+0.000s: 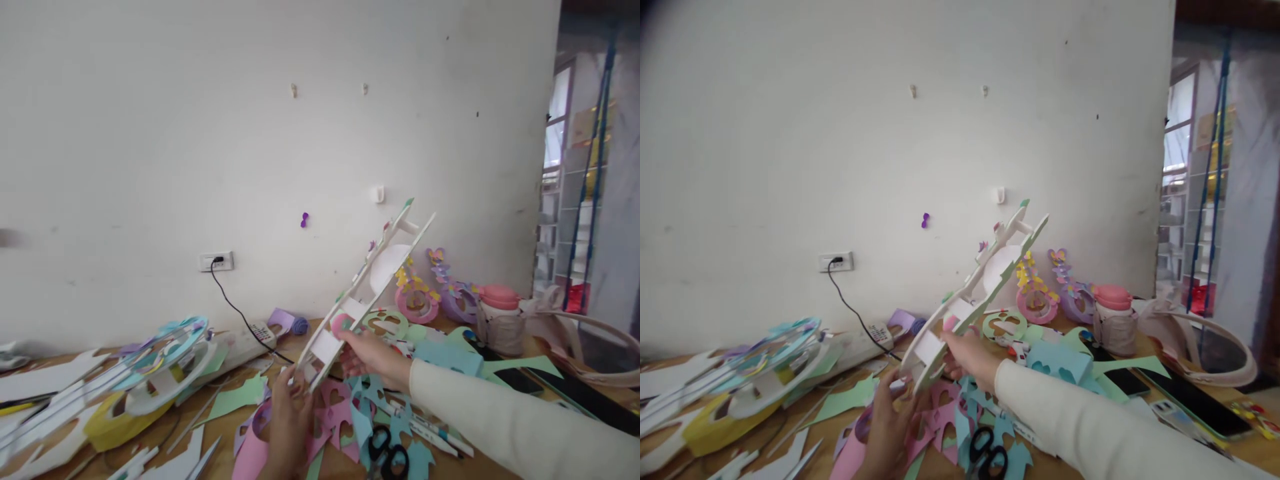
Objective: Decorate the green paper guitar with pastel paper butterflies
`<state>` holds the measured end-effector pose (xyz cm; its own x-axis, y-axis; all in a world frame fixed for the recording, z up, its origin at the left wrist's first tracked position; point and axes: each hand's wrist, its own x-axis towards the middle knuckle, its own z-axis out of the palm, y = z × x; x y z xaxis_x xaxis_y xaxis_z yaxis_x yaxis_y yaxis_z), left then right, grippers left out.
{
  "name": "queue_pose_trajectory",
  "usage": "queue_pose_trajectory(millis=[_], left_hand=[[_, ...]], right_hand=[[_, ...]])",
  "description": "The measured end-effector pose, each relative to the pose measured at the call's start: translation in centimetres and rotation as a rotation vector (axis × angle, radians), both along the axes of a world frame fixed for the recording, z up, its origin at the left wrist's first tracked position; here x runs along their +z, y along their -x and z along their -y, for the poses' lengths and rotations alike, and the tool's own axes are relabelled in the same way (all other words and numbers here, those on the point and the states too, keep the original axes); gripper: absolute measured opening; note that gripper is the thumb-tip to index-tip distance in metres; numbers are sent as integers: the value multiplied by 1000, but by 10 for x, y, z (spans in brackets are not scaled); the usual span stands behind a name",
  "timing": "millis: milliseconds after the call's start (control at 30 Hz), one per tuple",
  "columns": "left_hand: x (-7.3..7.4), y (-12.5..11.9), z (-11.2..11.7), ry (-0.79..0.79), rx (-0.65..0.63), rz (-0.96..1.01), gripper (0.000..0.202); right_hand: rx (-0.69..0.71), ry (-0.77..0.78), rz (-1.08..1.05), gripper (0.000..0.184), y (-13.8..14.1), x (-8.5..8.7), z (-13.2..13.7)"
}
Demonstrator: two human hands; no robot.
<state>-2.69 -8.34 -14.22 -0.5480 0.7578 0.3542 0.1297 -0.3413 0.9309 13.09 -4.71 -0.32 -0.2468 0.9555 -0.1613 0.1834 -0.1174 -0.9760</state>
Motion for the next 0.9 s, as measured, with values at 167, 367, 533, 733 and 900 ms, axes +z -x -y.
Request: queue_pose_trajectory(millis=[167, 367, 533, 733, 900], left_hand=[[4, 1, 0, -92, 19, -109, 45], [10, 0, -1, -25, -26, -68, 33], [10, -5, -4, 76, -61, 145, 45], [7, -8, -6, 96, -247, 169, 45], [11, -10, 1, 79, -293, 189, 44]], right_hand=[[-43, -34, -12, 19, -15, 2, 1], [-71, -76, -96, 7, -27, -10, 1], [-119, -106, -135, 10, -32, -22, -2], [-95, -141, -150, 6, -37, -36, 1], [-42, -188, -156, 4, -44, -42, 1]])
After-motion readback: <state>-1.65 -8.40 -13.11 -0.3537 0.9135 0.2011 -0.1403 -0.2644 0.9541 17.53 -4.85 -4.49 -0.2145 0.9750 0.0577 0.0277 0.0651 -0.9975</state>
